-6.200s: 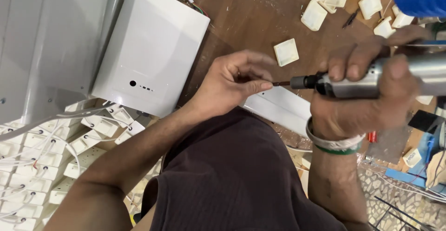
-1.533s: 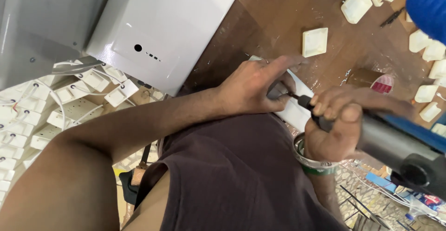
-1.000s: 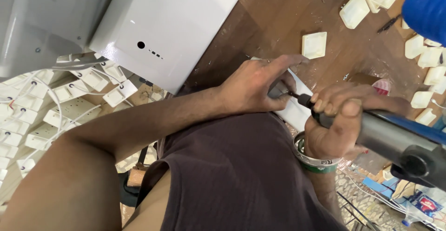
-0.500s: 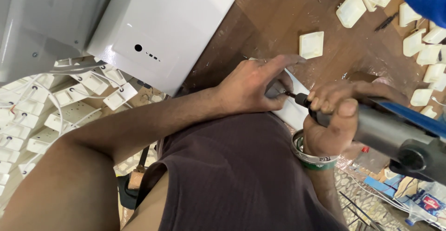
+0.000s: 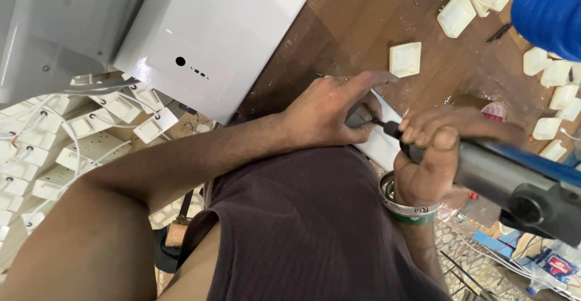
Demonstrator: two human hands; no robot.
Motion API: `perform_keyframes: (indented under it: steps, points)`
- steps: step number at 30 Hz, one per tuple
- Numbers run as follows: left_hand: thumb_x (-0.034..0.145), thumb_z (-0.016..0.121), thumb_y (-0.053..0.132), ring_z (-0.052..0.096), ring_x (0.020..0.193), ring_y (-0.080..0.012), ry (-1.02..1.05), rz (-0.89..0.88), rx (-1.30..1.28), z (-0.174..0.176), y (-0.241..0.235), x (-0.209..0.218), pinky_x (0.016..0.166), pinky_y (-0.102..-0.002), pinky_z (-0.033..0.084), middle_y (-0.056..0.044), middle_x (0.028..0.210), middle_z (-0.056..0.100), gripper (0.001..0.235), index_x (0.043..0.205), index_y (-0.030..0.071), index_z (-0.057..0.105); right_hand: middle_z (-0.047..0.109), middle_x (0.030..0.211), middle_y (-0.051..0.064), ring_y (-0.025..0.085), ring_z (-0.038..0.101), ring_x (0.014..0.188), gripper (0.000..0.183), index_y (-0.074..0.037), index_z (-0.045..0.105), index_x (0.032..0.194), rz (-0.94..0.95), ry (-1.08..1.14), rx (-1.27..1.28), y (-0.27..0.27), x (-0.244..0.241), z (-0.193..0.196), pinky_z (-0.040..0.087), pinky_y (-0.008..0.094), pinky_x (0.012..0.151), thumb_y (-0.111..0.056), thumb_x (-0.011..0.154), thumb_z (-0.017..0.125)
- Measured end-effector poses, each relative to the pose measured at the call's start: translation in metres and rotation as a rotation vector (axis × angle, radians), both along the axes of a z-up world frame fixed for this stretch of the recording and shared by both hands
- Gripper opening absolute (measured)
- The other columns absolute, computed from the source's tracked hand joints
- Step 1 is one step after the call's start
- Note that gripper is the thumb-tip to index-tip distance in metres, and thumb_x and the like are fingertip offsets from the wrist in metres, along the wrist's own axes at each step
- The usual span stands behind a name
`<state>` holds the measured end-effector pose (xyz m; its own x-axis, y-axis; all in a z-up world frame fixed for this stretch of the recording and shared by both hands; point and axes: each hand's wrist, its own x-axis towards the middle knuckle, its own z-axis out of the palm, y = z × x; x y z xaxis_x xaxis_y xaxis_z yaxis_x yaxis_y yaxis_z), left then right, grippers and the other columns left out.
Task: The person assembles white plastic electrical enclosure boxes at a workbench. They align the box halves, drive screws with a pneumatic screwdriver, tighten screws by hand with a red-handled screwdriver, and set finished boxes aside while picking up the next enclosure.
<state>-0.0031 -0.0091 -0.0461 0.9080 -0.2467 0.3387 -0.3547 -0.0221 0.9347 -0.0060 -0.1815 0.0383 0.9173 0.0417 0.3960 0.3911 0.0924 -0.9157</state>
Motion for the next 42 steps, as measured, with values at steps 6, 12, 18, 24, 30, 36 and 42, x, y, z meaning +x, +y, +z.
perform_keyframes:
  steps: [6,12,18,24,30,36,42]
  points:
    - [0.084,0.082,0.015,0.079,0.092,-0.0224,0.009,-0.005,0.025,0.01,0.005,0.0,0.081,-0.035,0.065,0.0,0.104,0.079,0.078,0.149,0.016,0.041,0.056,0.078,0.01,0.018,0.058,0.061,0.029,-0.005,0.049,0.126,-0.037,0.042,0.071,-0.007,0.004,-0.012,0.055,0.034,0.059,-0.001,0.107,0.071]
    - [0.083,0.081,0.015,0.077,0.091,-0.024,0.011,-0.011,0.116,0.015,0.007,0.001,0.08,-0.038,0.064,-0.001,0.105,0.08,0.072,0.146,0.015,0.046,0.062,0.08,0.006,0.016,0.059,0.058,0.022,-0.01,0.056,0.118,-0.166,-0.051,0.083,-0.014,0.023,0.016,0.054,0.032,0.051,-0.016,0.101,0.067]
    - [0.095,0.074,0.016,0.071,0.116,-0.0297,-0.192,0.014,0.314,0.034,0.012,-0.002,0.09,-0.043,0.061,-0.003,0.106,0.078,0.056,0.144,0.01,0.048,0.056,0.084,0.01,0.021,0.055,0.068,0.03,0.0,0.055,0.105,-0.26,0.136,0.25,-0.121,0.002,0.02,0.048,0.033,0.064,-0.026,0.118,0.061]
    - [0.098,0.07,0.017,0.069,0.114,-0.035,-0.307,0.047,0.515,0.05,0.015,-0.002,0.09,-0.045,0.06,-0.015,0.12,0.071,0.034,0.13,0.007,0.062,0.065,0.098,0.003,0.014,0.064,0.082,0.026,-0.006,0.055,0.114,-0.643,0.116,-0.225,-0.178,-0.03,0.042,0.056,0.029,0.073,-0.018,0.108,0.077]
    - [0.094,0.076,0.011,0.07,0.11,-0.0354,-0.319,0.1,0.594,0.068,0.0,-0.009,0.088,-0.043,0.06,-0.016,0.118,0.07,0.024,0.117,0.006,0.068,0.075,0.099,0.011,0.016,0.069,0.088,0.037,0.003,0.071,0.115,-0.933,0.201,-0.953,-0.264,-0.044,-0.02,0.057,0.037,0.08,-0.02,0.095,0.092]
    - [0.089,0.077,0.006,0.072,0.102,-0.0358,-0.227,0.123,0.643,0.09,-0.013,-0.009,0.083,-0.042,0.06,-0.017,0.115,0.072,0.026,0.114,0.003,0.071,0.076,0.094,0.02,0.039,0.074,0.084,0.053,-0.008,0.074,0.116,-1.108,0.533,-1.158,-0.294,-0.043,-0.084,0.058,0.05,0.074,-0.042,0.08,0.092]
    - [0.086,0.078,0.003,0.076,0.094,-0.0291,-0.107,0.098,0.665,0.095,-0.019,-0.006,0.078,-0.037,0.062,-0.016,0.114,0.073,0.026,0.11,0.001,0.07,0.074,0.1,0.02,0.043,0.071,0.089,0.068,-0.01,0.066,0.124,-1.103,0.622,-1.237,-0.337,-0.047,-0.164,0.057,0.053,0.076,-0.05,0.077,0.095]
